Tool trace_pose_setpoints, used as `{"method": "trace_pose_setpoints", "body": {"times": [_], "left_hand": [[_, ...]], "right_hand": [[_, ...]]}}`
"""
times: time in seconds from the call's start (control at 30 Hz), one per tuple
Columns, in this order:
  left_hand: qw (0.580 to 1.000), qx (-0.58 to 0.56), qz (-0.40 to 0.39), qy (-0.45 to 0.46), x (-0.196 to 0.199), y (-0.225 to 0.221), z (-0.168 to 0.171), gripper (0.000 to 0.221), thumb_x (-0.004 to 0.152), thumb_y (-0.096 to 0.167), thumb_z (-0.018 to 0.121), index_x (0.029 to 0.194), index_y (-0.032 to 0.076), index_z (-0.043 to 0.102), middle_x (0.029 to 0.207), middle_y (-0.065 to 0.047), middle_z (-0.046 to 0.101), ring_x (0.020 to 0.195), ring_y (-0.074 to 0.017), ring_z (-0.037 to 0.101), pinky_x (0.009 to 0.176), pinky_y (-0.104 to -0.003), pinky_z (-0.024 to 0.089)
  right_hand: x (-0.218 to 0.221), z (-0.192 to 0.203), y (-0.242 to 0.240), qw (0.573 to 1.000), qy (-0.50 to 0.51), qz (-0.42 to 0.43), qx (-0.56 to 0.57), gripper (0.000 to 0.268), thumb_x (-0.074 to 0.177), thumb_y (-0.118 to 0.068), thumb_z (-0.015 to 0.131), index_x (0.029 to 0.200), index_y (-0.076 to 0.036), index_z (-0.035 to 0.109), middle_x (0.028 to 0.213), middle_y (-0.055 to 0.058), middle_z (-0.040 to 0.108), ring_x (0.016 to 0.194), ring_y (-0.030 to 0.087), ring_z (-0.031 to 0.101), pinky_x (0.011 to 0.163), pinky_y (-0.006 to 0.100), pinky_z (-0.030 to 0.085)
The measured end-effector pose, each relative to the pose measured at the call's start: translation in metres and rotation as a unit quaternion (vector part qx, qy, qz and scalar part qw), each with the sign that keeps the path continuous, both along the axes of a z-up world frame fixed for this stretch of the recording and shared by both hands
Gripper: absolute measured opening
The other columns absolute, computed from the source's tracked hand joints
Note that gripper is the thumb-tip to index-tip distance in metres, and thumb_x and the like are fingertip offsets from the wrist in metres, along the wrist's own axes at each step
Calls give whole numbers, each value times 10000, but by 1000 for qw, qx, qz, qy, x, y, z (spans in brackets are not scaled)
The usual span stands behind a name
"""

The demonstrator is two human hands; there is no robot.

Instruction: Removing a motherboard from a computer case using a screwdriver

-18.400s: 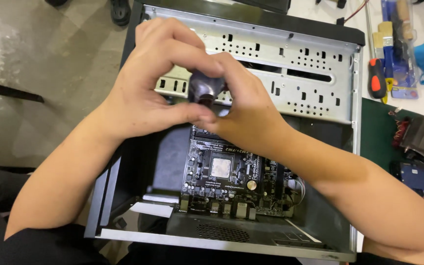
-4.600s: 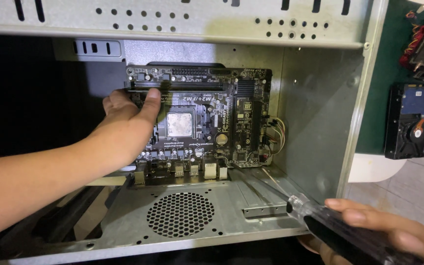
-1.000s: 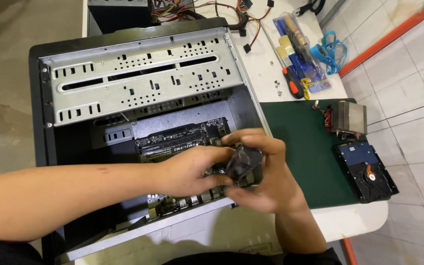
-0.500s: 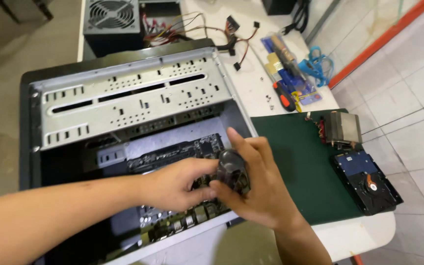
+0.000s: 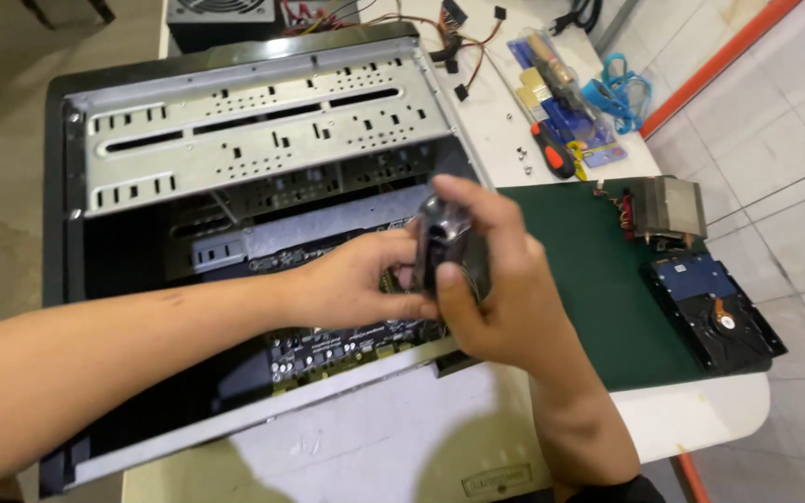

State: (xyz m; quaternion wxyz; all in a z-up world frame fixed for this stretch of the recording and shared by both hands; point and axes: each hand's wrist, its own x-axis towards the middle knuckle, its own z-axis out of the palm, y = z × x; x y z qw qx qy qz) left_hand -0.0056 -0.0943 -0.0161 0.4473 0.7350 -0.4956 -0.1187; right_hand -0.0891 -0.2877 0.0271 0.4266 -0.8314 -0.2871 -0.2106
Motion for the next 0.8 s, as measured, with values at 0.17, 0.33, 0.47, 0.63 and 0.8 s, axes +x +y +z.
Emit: {"method": "trace_pose_setpoints", "body": {"times": [0.17,0.33,0.47,0.63,0.8], "left_hand": [[992,-90,-68,-60,-3,-4,6,323,971,356,659,1139,81,638,1187,-111,630,1130,-278,634,1027,-431,515],[994,-22,-64,86,-1,2,11,186,1026,161,586,1201,102,601,1118,-16,669,1030,-149,648,920,-307,563],[997,-17,9,71,4,0,-2,274,934,242,742,1164,153,620,946,33,567,836,-114,525,766,-281,497],[1000,-8,6,6,-6,-4,-1,402,834,380,801,1105,131,639,1108,-73,549,1009,-225,551,891,-360,515],[996,-50,-71,-7,-2,2,15,500,981,351,613,1341,18,516,1356,-151,583,1257,-294,587,1123,-451,490]], "right_hand": [[10,-19,-3,991,-109,-81,-14,765,850,-483,797,1390,-61,458,1301,139,598,1195,304,610,1036,411,524],[7,-7,-1,992,-58,-94,64,620,935,-200,787,1458,-77,476,1160,127,557,993,201,572,897,302,494],[4,7,5,982,86,71,152,661,1007,-238,526,1538,25,234,1351,280,646,1252,299,673,1069,351,544],[7,0,-4,999,42,18,13,638,925,-377,646,1445,-81,422,1215,135,644,1083,258,689,959,357,558],[8,-9,-1,995,-1,-89,37,642,895,-281,790,1387,-59,443,1534,230,493,1305,313,651,1032,349,531]]}}
